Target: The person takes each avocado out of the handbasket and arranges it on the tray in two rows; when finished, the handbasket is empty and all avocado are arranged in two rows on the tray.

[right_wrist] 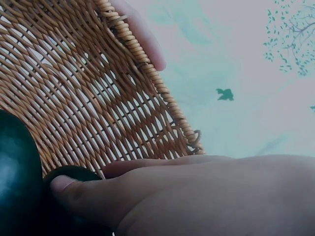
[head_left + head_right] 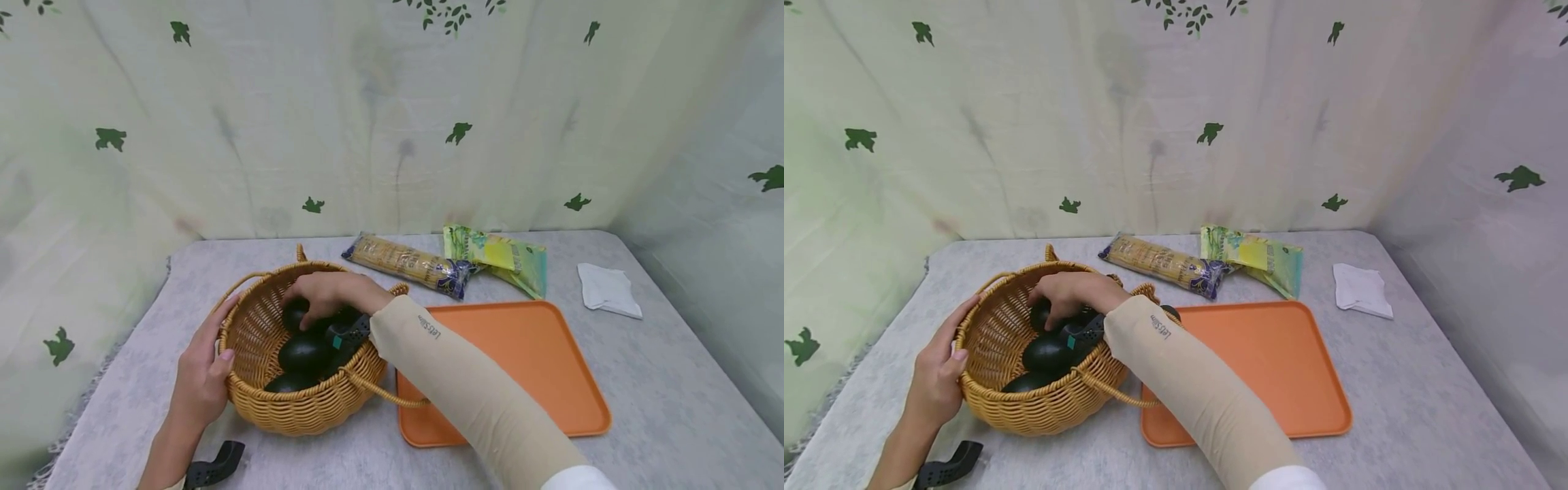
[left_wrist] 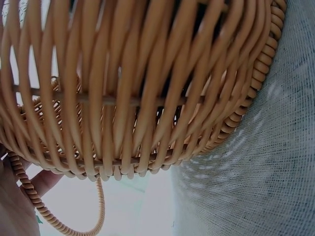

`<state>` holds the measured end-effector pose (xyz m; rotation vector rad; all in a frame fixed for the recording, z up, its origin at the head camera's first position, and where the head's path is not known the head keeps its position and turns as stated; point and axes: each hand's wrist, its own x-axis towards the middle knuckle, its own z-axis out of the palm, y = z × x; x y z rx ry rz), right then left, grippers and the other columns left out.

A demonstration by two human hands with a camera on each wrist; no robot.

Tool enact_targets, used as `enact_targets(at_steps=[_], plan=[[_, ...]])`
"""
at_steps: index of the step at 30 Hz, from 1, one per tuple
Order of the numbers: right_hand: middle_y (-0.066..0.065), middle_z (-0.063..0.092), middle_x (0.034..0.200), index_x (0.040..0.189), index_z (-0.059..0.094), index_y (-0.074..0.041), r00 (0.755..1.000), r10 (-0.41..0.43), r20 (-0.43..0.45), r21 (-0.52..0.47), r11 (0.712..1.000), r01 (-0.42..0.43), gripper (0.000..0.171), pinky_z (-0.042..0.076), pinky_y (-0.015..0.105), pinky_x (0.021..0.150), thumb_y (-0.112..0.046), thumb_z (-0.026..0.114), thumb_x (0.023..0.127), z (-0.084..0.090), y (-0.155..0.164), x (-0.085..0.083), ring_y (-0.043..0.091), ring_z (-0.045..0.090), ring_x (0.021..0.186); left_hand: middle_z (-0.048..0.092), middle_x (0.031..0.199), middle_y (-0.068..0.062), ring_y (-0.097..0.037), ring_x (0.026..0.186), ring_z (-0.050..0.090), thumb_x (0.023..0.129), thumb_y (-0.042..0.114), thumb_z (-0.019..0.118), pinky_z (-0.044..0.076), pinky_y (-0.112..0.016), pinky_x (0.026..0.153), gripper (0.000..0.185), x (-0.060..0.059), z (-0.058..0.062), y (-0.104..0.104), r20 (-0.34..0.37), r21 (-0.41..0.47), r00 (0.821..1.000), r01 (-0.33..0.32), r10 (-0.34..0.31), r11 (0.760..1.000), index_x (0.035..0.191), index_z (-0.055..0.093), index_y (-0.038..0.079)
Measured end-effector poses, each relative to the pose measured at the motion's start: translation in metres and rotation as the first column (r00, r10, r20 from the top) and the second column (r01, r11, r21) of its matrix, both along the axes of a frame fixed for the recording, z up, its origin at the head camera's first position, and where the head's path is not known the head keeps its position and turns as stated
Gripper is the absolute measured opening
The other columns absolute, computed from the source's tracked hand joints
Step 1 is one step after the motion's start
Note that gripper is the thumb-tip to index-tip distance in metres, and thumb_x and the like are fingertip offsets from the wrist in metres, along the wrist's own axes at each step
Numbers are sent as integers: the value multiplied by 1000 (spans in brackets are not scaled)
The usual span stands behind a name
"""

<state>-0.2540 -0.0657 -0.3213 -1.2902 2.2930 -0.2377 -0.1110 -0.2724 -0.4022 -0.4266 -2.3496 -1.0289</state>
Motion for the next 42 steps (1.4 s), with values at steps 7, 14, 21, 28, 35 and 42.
enact_targets(at_steps=[7, 14, 21, 28, 35, 42], plan=[[3, 44, 161, 159, 43, -19, 1000, -10, 18, -3, 1000, 10, 62, 37, 27, 114, -25, 65, 101, 0, 0, -1, 17, 42, 146, 44, 160, -10, -1, 144, 35, 101, 21, 39, 27, -10, 109, 60, 0, -1, 0, 1, 11, 1000, 1, -1, 1000, 160, 40, 18], [3, 44, 160, 158, 43, -24, 999, 3, 41, 20, 1000, -4, 61, 37, 27, 114, -23, 65, 101, -1, 0, -1, 17, 41, 146, 44, 160, -9, -1, 145, 35, 101, 22, 39, 27, -10, 109, 60, 1, 0, 1, 12, 13, 1000, -1, 1, 1000, 160, 40, 18], [7, 46, 159, 160, 38, -17, 1000, 11, 24, 14, 1000, -12, 65, 38, 27, 114, -25, 64, 102, -1, -1, -1, 18, 43, 145, 44, 160, -11, -3, 146, 35, 101, 20, 38, 26, -11, 111, 59, 0, 0, 0, 9, 13, 1000, 2, -3, 1000, 160, 40, 18], [5, 45, 159, 158, 43, -22, 997, 36, 72, -9, 999, -35, 61, 37, 27, 113, -25, 64, 102, -2, 0, -1, 18, 42, 145, 44, 160, -13, -3, 146, 34, 100, 19, 38, 27, -10, 111, 60, 0, 1, 0, 14, 14, 1000, 6, -6, 1000, 160, 40, 17], [4, 41, 161, 162, 35, -21, 992, 28, 120, 9, 1000, -29, 66, 35, 25, 114, -26, 63, 102, -3, -1, -1, 16, 37, 148, 44, 161, -9, -3, 147, 34, 100, 20, 38, 27, -10, 111, 60, 1, 2, 1, 14, 16, 1000, 7, -7, 1000, 160, 39, 18], [4, 41, 162, 161, 38, -20, 996, 43, 80, 18, 999, -45, 65, 34, 25, 115, -27, 64, 102, -3, -1, -1, 17, 36, 149, 44, 161, -9, -1, 146, 34, 100, 18, 38, 27, -9, 110, 61, 0, 0, 0, 11, 8, 1000, 5, -5, 1000, 160, 39, 18]])
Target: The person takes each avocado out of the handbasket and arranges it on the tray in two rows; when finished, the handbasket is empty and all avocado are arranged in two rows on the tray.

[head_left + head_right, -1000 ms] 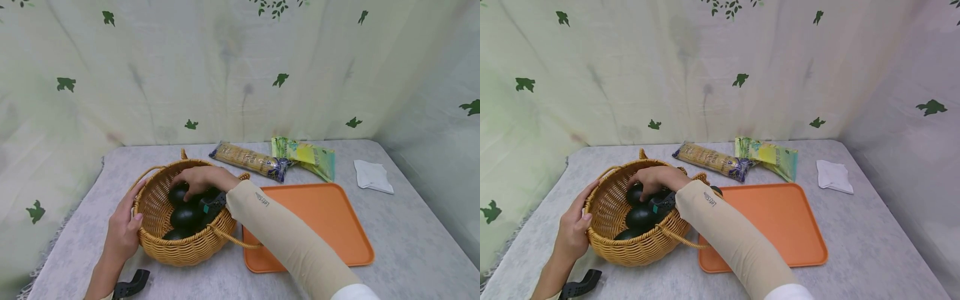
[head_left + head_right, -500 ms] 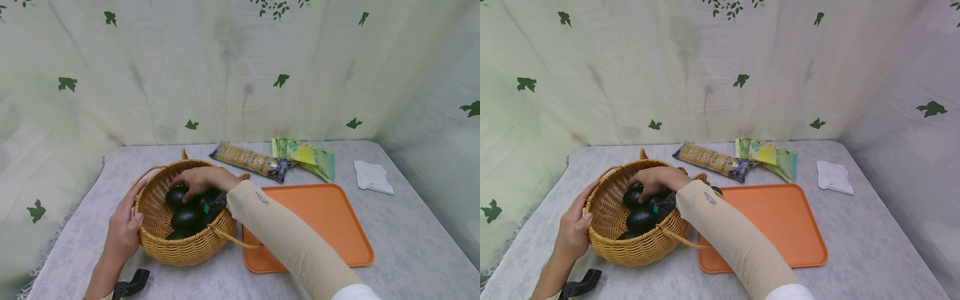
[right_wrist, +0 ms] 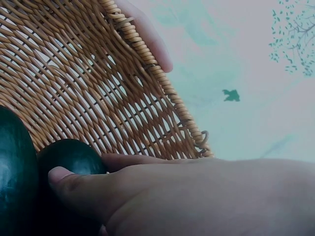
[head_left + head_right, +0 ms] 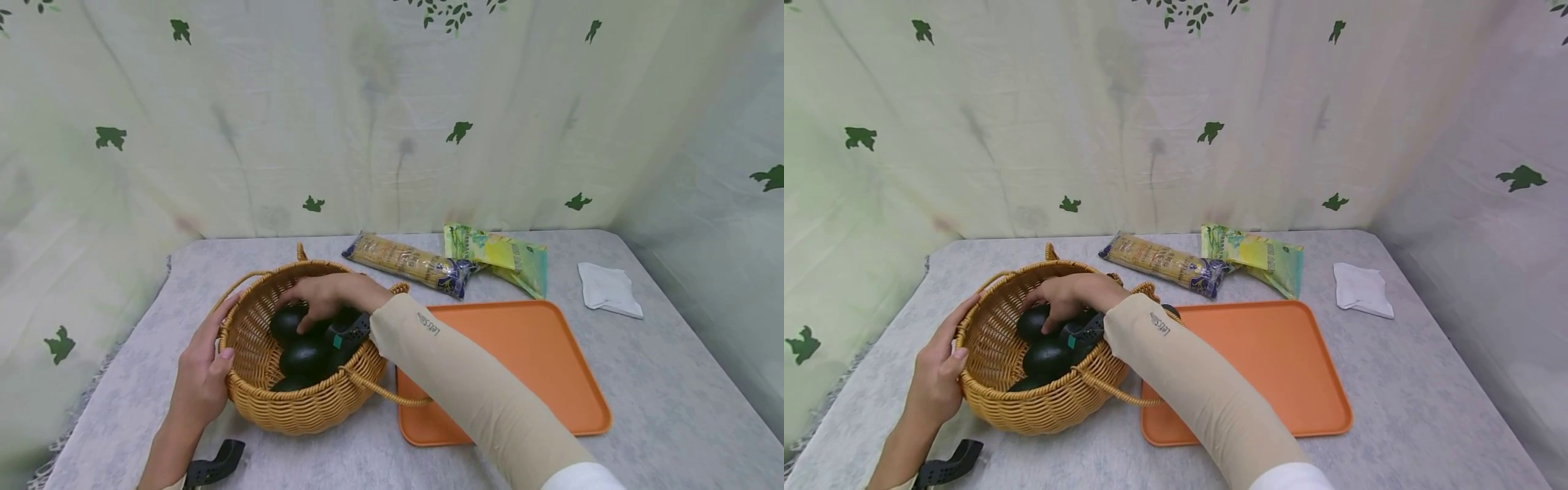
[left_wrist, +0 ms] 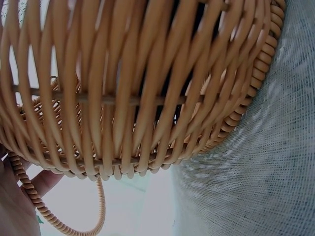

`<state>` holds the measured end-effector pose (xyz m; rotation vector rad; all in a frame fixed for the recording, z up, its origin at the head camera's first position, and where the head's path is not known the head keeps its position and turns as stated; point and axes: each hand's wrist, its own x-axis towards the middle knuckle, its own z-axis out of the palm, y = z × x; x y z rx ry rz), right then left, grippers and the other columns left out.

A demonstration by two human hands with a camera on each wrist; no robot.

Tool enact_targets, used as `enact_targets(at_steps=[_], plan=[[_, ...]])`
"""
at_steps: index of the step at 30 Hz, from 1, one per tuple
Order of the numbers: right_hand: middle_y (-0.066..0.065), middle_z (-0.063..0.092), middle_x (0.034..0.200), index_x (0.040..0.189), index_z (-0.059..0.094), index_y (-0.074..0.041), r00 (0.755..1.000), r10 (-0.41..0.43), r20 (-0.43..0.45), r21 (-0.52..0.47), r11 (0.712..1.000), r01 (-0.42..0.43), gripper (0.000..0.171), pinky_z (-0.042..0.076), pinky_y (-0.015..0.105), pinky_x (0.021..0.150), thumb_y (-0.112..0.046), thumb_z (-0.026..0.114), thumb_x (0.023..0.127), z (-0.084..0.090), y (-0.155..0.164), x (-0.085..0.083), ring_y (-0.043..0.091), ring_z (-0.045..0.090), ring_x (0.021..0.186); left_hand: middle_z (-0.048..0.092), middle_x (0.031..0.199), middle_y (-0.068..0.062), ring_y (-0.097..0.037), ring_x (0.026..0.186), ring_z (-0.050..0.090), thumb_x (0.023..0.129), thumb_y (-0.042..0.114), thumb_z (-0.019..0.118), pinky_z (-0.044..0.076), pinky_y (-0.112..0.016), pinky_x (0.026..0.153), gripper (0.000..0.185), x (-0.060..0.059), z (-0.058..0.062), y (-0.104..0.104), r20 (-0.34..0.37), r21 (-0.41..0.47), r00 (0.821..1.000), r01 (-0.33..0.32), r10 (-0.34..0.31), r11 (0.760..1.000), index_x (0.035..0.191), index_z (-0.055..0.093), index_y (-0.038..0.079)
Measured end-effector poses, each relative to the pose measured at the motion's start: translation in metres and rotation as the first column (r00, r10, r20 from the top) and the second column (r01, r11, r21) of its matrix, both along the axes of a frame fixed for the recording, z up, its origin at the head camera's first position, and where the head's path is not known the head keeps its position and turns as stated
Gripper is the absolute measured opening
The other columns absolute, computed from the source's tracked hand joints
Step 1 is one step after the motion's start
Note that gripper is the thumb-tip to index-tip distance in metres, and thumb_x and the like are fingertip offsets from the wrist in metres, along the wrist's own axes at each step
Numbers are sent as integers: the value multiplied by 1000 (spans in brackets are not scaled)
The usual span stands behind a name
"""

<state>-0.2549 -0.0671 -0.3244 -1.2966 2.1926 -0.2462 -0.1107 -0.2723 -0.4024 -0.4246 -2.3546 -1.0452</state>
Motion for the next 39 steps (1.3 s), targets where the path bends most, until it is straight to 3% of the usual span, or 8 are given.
enact_targets(at_steps=[6, 16, 23, 39], plan=[[4, 42, 160, 154, 43, -20, 998, -37, 54, -46, 998, 39, 59, 36, 26, 113, -24, 66, 100, 0, 1, 0, 17, 40, 146, 44, 161, -8, -1, 146, 35, 100, 18, 39, 27, -9, 110, 61, 0, 2, 1, -4, -1, 1000, -1, 1, 1000, 160, 40, 18], [4, 37, 165, 163, 32, -25, 999, -8, -36, 59, 998, 10, 71, 33, 28, 118, -29, 66, 100, 0, 2, 2, 17, 34, 151, 45, 160, -11, -1, 146, 34, 101, 19, 39, 26, -10, 110, 59, 1, 2, 2, -17, -6, 1000, 7, -7, 1000, 160, 40, 14], [4, 47, 156, 155, 43, -23, 998, -14, -68, 17, 1000, 15, 60, 39, 29, 112, -27, 67, 100, 1, 2, 0, 17, 46, 141, 45, 160, -10, -3, 146, 34, 101, 21, 38, 26, -10, 110, 59, 0, 2, 2, -5, -4, 1000, 0, 0, 1000, 160, 40, 16], [3, 49, 155, 152, 46, -22, 999, 10, -50, -79, 997, -14, 56, 37, 27, 114, -26, 66, 100, 1, 2, 1, 17, 45, 143, 44, 161, -9, -1, 145, 35, 100, 19, 38, 26, -9, 109, 60, 2, 4, 2, -7, -11, 1000, -5, 5, 1000, 160, 40, 16]])
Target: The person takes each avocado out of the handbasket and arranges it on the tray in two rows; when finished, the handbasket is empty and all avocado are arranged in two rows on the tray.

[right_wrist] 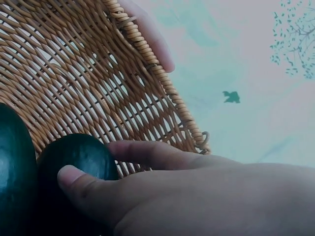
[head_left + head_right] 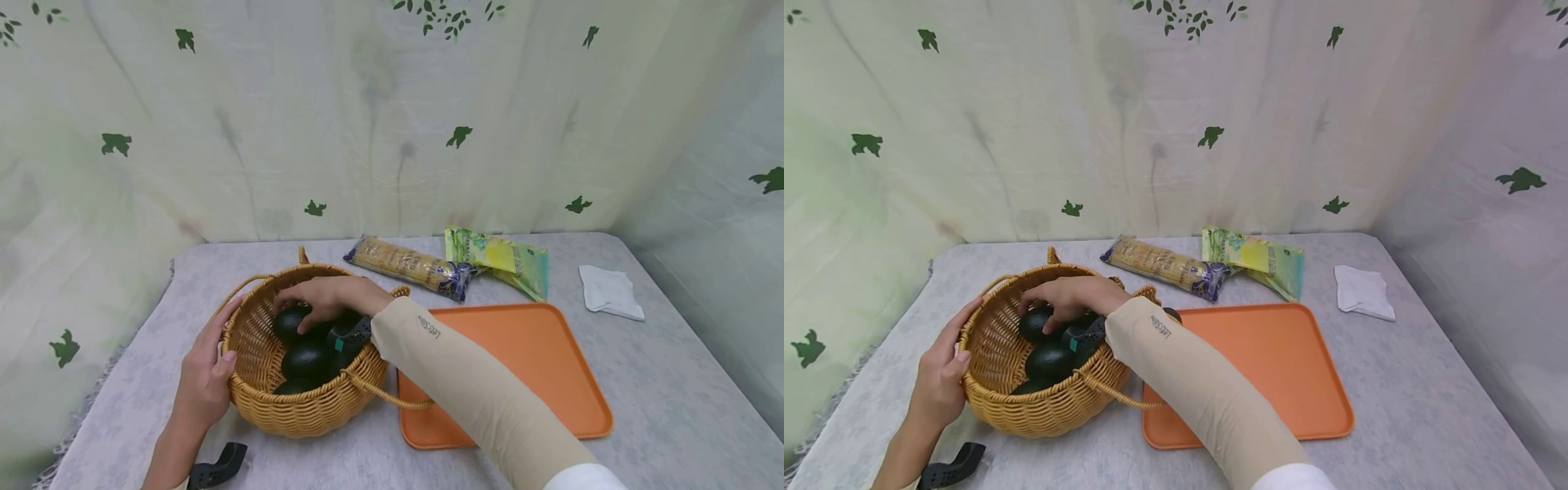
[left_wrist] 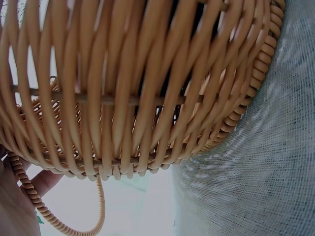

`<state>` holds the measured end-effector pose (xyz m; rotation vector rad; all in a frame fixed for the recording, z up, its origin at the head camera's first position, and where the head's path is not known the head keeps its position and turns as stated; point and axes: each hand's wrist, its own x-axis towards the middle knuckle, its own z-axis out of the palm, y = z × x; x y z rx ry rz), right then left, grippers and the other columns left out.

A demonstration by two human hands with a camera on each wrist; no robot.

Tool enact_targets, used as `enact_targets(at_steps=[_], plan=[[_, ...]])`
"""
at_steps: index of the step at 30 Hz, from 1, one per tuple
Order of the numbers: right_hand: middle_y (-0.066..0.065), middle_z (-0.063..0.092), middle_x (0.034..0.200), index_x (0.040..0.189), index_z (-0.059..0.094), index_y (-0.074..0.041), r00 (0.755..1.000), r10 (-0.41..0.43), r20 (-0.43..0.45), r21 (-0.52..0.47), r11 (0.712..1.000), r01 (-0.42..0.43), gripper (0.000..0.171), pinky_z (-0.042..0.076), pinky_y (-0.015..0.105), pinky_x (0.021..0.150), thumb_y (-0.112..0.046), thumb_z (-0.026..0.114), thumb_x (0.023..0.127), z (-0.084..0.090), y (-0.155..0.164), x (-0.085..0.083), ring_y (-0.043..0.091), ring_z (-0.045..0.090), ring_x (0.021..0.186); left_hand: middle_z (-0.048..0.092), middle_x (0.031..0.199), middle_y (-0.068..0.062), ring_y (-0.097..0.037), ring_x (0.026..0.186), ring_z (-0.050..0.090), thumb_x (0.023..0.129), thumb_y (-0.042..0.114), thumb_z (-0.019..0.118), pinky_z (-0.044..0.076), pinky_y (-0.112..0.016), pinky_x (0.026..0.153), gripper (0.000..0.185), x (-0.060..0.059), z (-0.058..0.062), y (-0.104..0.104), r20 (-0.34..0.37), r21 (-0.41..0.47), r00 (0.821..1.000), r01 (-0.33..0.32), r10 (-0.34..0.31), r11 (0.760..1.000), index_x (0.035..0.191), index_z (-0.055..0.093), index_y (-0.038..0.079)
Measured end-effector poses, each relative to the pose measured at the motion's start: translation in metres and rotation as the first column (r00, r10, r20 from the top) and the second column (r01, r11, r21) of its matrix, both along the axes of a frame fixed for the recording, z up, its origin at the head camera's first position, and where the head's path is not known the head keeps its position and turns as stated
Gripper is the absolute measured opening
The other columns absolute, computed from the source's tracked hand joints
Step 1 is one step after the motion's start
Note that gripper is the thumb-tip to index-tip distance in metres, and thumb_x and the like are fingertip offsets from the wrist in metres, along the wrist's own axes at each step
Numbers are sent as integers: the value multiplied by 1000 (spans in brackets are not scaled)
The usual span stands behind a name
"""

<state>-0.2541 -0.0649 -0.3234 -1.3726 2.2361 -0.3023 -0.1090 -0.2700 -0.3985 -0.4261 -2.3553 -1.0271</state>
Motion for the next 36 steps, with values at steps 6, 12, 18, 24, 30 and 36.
enact_targets(at_steps=[6, 12, 18, 24, 30, 36], plan=[[1, 51, 154, 152, 50, -22, 1000, 16, -6, -70, 997, -17, 54, 37, 26, 113, -27, 66, 100, 2, 0, 1, 15, 46, 141, 44, 159, -18, 0, 146, 34, 99, 16, 38, 26, -8, 109, 61, 0, 0, 0, -7, -5, 1000, 4, -4, 1000, 160, 40, 13], [-3, 50, 157, 154, 50, -21, 999, 22, -30, -68, 997, -24, 57, 36, 23, 114, -28, 67, 100, 5, -2, 1, 12, 47, 142, 44, 159, -18, 1, 145, 34, 99, 16, 38, 26, -8, 109, 61, 1, 0, 0, -11, -14, 1000, 1, -1, 1000, 160, 39, 14], [-4, 55, 153, 154, 51, -19, 997, 59, -48, -92, 994, -63, 57, 38, 21, 110, -29, 67, 100, 14, 0, 2, 10, 51, 137, 45, 158, -19, 1, 146, 33, 99, 14, 38, 25, -8, 110, 61, 2, 2, 1, -20, -26, 1000, 2, -3, 1000, 160, 39, 13], [-3, 58, 149, 153, 52, -19, 996, 84, -41, -142, 986, -89, 56, 39, 19, 106, -29, 66, 100, 29, 4, 4, 10, 54, 131, 45, 158, -20, 2, 147, 32, 99, 14, 37, 23, -9, 112, 61, 2, 2, 1, -31, -29, 1000, -1, 0, 1000, 160, 39, 12], [-3, 59, 148, 153, 51, -18, 998, 70, -3, -186, 980, -69, 57, 42, 18, 102, -28, 67, 100, 38, 12, 9, 8, 57, 126, 44, 158, -20, 2, 147, 31, 98, 13, 37, 22, -9, 112, 62, 1, 2, 0, -15, -26, 1000, -15, 15, 1000, 160, 39, 14], [-4, 61, 146, 153, 52, -20, 999, 29, 20, -220, 975, -24, 57, 44, 17, 97, -32, 67, 99, 42, 20, 12, 5, 60, 121, 44, 158, -21, 1, 147, 31, 98, 13, 37, 21, -9, 112, 62, 1, 1, -1, 2, -29, 1000, -31, 31, 999, 161, 38, 15]])
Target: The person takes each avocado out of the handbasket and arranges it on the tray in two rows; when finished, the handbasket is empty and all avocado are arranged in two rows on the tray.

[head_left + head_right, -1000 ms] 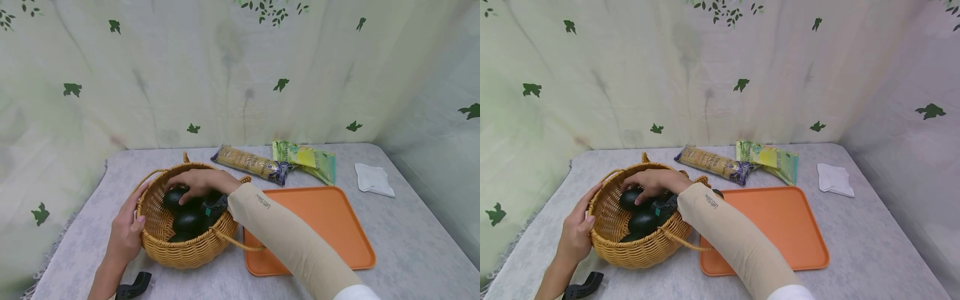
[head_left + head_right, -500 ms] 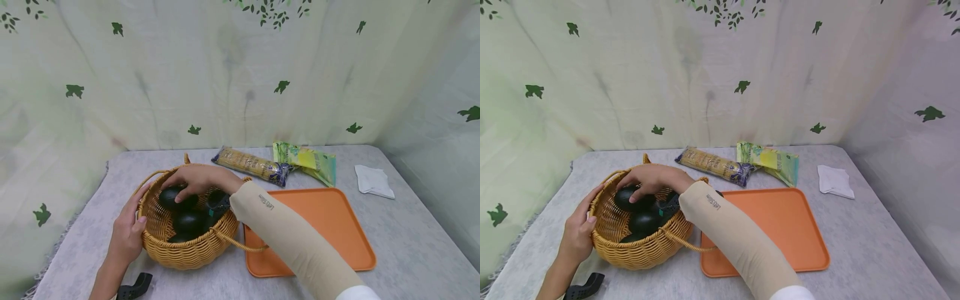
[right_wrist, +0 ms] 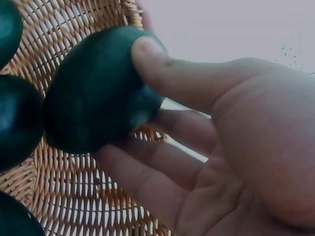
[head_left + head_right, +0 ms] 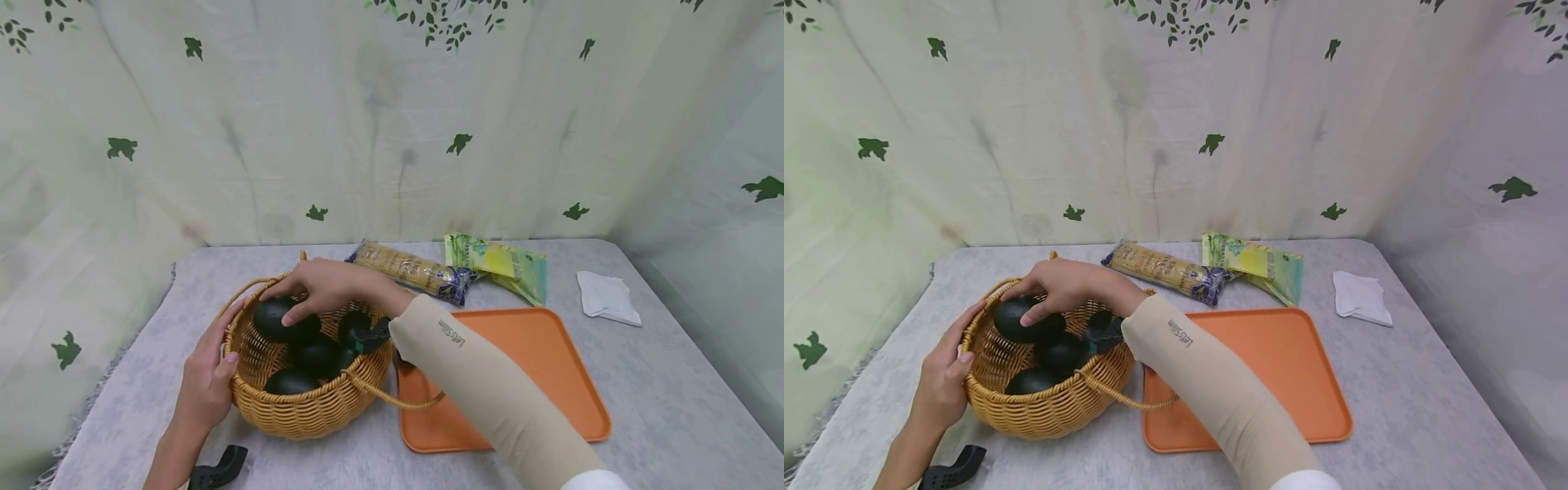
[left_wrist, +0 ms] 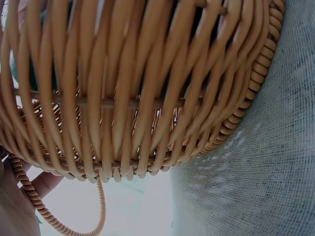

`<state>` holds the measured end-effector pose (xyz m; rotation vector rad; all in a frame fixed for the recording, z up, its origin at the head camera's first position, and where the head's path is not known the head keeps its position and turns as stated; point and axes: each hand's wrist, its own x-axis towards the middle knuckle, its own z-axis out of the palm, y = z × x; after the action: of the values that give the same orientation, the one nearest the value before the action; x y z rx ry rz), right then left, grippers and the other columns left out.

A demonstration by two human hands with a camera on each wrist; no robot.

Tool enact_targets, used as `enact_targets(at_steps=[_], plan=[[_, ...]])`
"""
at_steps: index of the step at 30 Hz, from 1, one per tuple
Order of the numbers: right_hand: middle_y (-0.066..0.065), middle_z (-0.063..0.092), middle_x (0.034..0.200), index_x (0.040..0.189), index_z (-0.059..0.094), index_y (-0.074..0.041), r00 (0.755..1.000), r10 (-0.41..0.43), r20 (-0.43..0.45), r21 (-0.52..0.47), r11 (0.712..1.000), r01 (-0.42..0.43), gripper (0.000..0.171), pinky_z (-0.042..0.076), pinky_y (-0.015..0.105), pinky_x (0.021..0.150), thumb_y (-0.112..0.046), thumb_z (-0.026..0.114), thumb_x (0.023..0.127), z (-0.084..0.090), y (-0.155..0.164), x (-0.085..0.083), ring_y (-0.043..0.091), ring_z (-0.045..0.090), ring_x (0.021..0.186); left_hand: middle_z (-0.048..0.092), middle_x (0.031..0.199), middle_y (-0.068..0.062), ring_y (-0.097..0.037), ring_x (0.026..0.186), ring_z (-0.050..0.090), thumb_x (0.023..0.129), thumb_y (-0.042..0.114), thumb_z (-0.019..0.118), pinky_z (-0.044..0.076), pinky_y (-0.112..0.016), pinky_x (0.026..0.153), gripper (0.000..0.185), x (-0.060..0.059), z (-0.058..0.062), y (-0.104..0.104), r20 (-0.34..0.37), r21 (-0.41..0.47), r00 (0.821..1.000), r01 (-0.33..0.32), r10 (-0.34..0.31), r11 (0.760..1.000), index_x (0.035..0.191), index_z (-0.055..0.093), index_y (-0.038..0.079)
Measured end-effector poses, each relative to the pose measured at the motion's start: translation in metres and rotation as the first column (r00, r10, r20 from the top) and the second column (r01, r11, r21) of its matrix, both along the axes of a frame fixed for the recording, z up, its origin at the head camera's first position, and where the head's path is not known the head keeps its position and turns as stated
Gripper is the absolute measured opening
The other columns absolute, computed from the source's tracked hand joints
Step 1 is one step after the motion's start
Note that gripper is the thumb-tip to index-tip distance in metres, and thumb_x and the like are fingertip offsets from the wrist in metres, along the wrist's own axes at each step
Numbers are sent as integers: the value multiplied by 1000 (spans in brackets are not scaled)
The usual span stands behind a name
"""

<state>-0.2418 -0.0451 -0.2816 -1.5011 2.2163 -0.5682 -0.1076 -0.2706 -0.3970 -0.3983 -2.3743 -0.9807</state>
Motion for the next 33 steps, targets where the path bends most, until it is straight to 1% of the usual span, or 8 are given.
enact_targets(at_steps=[8, 14, 16, 18, 23, 25, 30, 33], plan=[[-4, 61, 146, 151, 54, -20, 995, -56, 82, -71, 996, 61, 56, 44, 19, 104, -32, 68, 99, 3, 14, 6, 9, 58, 131, 44, 159, -20, -2, 148, 32, 98, 13, 37, 21, -9, 111, 63, 0, -1, 0, 4, -4, 1000, -4, 4, 1000, 161, 38, 16], [-3, 62, 145, 151, 55, -20, 986, -83, 141, -127, 987, 101, 56, 45, 20, 103, -31, 69, 98, 4, 25, 12, 7, 59, 130, 44, 158, -23, -29, 148, 38, 98, 13, 37, 21, -8, 109, 63, 1, 0, 1, 13, -17, 1000, -17, 17, 1000, 161, 37, 15], [-2, 63, 144, 151, 55, -20, 981, -91, 170, -147, 982, 117, 56, 46, 20, 102, -30, 70, 98, 4, 28, 14, 7, 59, 130, 44, 158, -21, -33, 146, 39, 98, 13, 38, 22, -7, 108, 63, 0, 0, 1, 17, -16, 1000, -18, 18, 1000, 161, 37, 15], [-3, 62, 145, 151, 55, -21, 973, -109, 202, -160, 977, 143, 56, 47, 20, 102, -30, 70, 98, 4, 33, 16, 7, 58, 131, 44, 159, -18, -29, 147, 40, 98, 13, 38, 23, -6, 107, 63, 0, 0, 1, 19, -12, 1000, -15, 15, 1000, 161, 37, 16], [-6, 58, 149, 151, 55, -26, 952, -156, 264, -190, 959, 210, 56, 48, 23, 104, -33, 70, 98, 7, 46, 24, 7, 56, 134, 44, 159, -16, -6, 146, 36, 99, 14, 38, 25, -6, 107, 62, 0, -1, 0, 7, 3, 1000, 1, -1, 1000, 161, 38, 16], [-6, 57, 151, 151, 55, -27, 943, -154, 295, -214, 951, 222, 55, 47, 25, 105, -33, 69, 98, 7, 51, 27, 8, 54, 136, 44, 160, -16, -5, 146, 36, 99, 14, 39, 25, -6, 107, 62, 0, -1, 0, 5, 3, 1000, 0, 0, 1000, 161, 38, 16], [-6, 53, 154, 152, 54, -24, 923, -148, 355, -266, 931, 251, 56, 48, 26, 105, -31, 69, 98, 6, 64, 33, 9, 51, 139, 43, 160, -17, -26, 146, 40, 97, 13, 39, 24, -5, 105, 64, 0, -1, -1, 15, -10, 1000, -19, 19, 1000, 161, 38, 17], [-6, 54, 154, 152, 53, -24, 922, -156, 353, -285, 921, 265, 56, 51, 26, 101, -32, 69, 99, 6, 71, 36, 8, 55, 136, 43, 160, -18, -36, 143, 42, 96, 13, 39, 24, -5, 104, 65, 0, -1, 0, 19, -11, 1000, -20, 21, 1000, 161, 37, 17]])
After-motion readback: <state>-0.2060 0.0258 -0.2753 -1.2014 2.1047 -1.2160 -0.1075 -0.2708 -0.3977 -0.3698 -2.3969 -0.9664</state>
